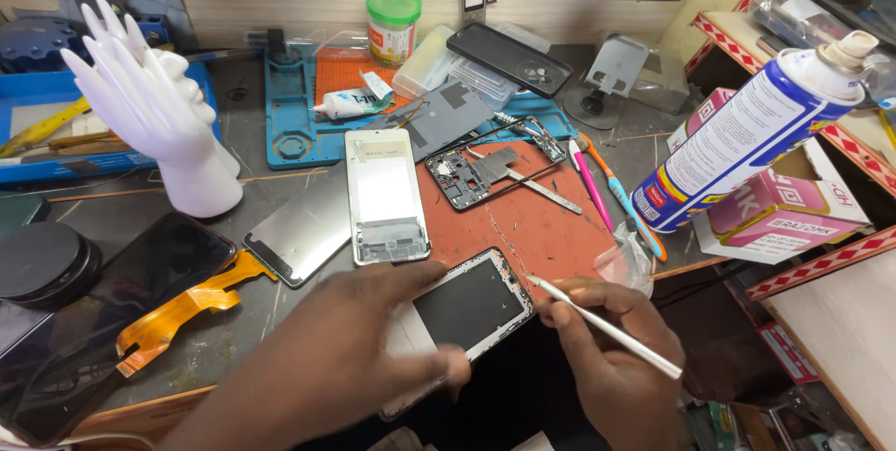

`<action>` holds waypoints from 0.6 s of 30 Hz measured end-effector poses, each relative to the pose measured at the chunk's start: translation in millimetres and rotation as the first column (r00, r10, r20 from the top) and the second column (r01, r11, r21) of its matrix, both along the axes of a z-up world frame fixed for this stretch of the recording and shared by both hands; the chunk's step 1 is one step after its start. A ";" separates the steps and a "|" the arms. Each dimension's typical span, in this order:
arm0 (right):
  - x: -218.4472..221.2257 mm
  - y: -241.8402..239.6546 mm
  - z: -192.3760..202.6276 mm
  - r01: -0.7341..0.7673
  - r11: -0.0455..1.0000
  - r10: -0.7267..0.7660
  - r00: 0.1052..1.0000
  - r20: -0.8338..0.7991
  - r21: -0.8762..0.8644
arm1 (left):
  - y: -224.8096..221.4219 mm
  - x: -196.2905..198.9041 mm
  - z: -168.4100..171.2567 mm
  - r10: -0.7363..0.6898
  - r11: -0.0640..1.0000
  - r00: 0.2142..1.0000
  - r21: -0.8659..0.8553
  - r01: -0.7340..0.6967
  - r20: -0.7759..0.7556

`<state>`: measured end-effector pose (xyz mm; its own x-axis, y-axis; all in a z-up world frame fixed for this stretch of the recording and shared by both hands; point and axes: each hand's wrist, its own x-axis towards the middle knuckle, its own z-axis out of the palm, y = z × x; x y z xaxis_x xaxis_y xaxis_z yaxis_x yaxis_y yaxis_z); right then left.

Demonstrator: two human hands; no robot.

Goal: The person disassembles a smartphone, removes the screen assembly, and cleans the adhesive residue from the frame using a metal tool and a spray cleaner. They then use a brush to sweep away debris from the cleaned frame.

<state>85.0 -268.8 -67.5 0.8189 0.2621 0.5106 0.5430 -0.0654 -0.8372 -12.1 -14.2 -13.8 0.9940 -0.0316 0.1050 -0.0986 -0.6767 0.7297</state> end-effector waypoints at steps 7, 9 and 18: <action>4.4 -9.2 2.9 0.024 0.993 -0.044 0.983 0.181 0.114 | -13.2 -8.4 22.6 0.137 0.969 0.913 0.243 -0.044 -0.384; 12.8 -19.8 11.3 0.033 0.973 -0.076 0.980 0.184 0.227 | -10.0 -9.2 14.2 0.126 0.971 0.954 0.230 -0.063 -0.272; 14.5 -39.4 2.4 0.170 0.971 -0.154 0.982 -0.106 0.170 | 0.3 -11.6 -27.6 0.114 0.982 0.991 0.143 -0.123 0.071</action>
